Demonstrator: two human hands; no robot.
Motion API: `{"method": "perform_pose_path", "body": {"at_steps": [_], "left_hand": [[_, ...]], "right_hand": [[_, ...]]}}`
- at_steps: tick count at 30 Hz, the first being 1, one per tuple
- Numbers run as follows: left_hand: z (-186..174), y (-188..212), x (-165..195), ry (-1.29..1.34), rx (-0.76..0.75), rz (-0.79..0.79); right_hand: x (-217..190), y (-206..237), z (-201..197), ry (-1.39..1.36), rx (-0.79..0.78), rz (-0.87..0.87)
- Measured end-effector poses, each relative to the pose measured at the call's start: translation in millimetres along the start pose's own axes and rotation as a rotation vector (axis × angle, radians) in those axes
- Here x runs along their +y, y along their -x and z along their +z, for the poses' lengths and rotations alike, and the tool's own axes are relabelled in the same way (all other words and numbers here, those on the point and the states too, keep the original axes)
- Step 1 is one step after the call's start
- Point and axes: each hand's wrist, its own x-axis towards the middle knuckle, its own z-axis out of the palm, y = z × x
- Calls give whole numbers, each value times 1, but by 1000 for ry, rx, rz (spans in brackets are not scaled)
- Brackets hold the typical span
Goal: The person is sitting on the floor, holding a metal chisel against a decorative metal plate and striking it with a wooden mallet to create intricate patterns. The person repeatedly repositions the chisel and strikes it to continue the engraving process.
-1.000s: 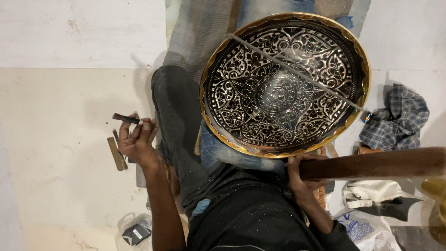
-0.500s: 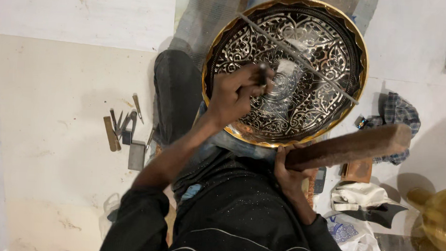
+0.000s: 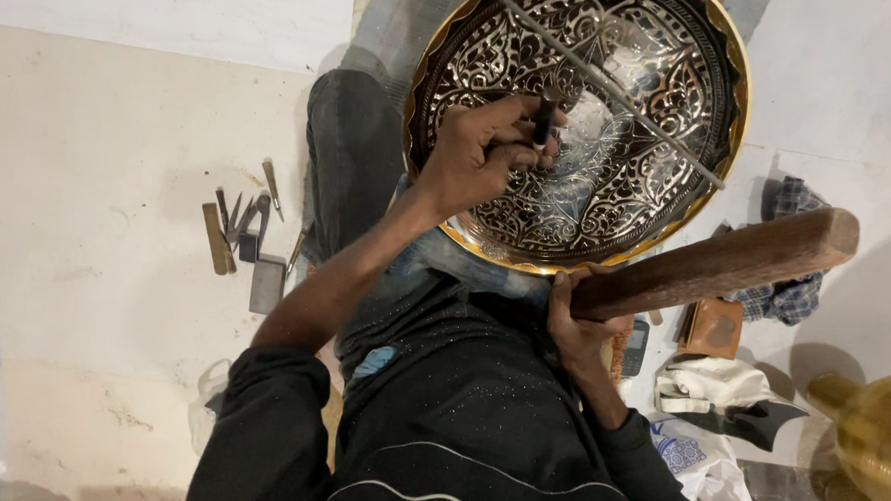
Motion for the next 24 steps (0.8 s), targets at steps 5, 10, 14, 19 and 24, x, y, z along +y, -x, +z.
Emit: {"method": "perform_pose_path", "body": {"at_steps": [5, 10, 14, 19, 24], "left_hand": [[9, 9, 0, 78, 105, -71], [3, 22, 6, 144, 303, -30], [-4, 37, 14, 229, 437, -23], [-7, 62, 23, 323, 526, -84], [-11, 74, 22, 362, 541, -62]], "right_hand": [[5, 4, 2, -10, 7, 23], [4, 5, 3, -14, 16, 37], [3, 5, 2, 75, 21, 42], [3, 3, 8, 43, 44, 18], [3, 6, 12, 108, 5, -38]]}}
